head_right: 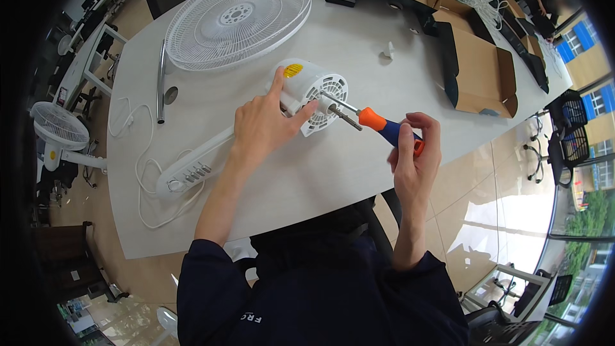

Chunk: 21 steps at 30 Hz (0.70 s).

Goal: Disassembling a pedestal fan using a screwdriver.

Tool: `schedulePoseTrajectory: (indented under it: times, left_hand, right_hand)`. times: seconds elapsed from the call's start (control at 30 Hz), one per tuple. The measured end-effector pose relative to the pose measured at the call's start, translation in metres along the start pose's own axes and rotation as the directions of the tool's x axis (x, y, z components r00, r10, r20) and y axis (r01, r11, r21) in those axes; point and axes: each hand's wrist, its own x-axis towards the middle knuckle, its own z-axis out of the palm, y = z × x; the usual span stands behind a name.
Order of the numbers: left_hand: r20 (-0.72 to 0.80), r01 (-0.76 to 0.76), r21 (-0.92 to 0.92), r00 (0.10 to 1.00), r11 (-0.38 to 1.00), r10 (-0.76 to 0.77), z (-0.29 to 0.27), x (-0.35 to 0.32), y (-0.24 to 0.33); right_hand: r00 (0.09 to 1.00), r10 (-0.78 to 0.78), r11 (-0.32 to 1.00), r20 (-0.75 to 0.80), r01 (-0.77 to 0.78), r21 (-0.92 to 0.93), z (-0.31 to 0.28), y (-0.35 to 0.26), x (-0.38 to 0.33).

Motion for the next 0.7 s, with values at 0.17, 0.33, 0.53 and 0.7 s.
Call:
schedulePoseTrajectory:
  times: [0.17,0.33,0.53,0.7]
  left_hand:
    - [-0.008,-0.009,-0.002,1.0,1.0,0.009,0.0,0.0,0.002]
    - [-0.021,0.001,0.006,1.0,1.0,-0.001,0.001,0.0,-0.002]
    - [0.048,0.034,-0.045,0.998,0.998,-0.031,-0.004,0.0,0.004]
    - [0.084,0.047,-0.045,0.996,0.998,-0.044,-0.008,-0.001,0.006]
  right_hand:
    - [0.892,-0.447,0.893,-0.071,0.44,-0.093,0.013,0.002,-0.001]
    - [0.998,0.03,0.992,-0.046,-0.035,-0.118,0.002,-0.012,-0.004]
    - [0.878,-0.476,0.87,-0.052,0.462,-0.172,0.006,0.012,0.001]
    - [0.995,-0.047,0.99,-0.092,0.034,-0.134,0.004,0.0,0.0]
